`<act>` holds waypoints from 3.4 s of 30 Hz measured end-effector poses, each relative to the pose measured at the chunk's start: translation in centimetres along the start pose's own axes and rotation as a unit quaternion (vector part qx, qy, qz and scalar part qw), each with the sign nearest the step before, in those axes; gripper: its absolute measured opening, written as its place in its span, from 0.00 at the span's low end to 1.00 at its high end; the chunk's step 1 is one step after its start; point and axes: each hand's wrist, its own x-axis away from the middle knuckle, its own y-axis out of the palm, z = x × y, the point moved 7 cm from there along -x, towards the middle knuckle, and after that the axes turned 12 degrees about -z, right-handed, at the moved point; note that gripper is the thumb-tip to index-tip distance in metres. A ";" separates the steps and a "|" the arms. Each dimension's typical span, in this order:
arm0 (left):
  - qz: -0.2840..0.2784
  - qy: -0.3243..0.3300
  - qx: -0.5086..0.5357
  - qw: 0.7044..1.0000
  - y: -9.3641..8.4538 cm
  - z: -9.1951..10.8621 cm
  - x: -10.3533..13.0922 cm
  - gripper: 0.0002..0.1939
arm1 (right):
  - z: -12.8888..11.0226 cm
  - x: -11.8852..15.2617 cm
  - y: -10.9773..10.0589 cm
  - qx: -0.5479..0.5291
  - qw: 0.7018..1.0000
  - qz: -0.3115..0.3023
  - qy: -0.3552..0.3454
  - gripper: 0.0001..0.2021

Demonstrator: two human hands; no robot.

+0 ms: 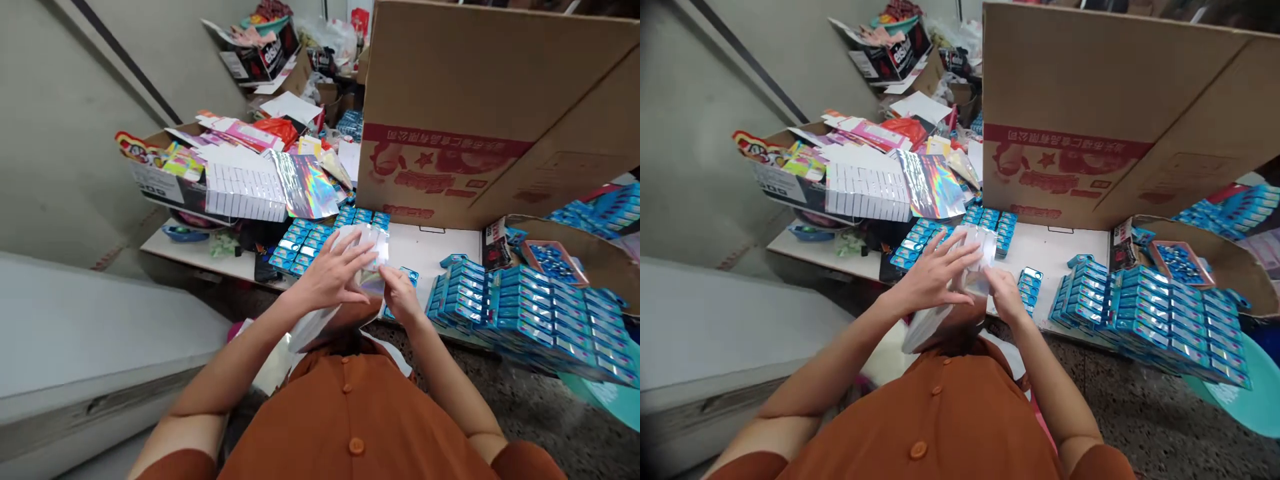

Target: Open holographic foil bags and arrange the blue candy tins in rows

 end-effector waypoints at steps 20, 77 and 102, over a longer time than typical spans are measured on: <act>0.013 -0.129 0.235 0.963 9.1 5.4 -0.5 0.15 | -6.2 8.3 -5.5 0.513 0.838 0.079 -0.169 0.10; 0.203 -0.402 0.526 0.721 6.6 -2.2 10.4 0.19 | -3.4 7.6 -11.9 0.235 0.960 0.146 -0.043 0.10; 0.185 -0.383 0.516 0.744 8.2 1.8 6.5 0.19 | -3.0 3.5 1.1 0.520 0.818 -0.152 -0.193 0.06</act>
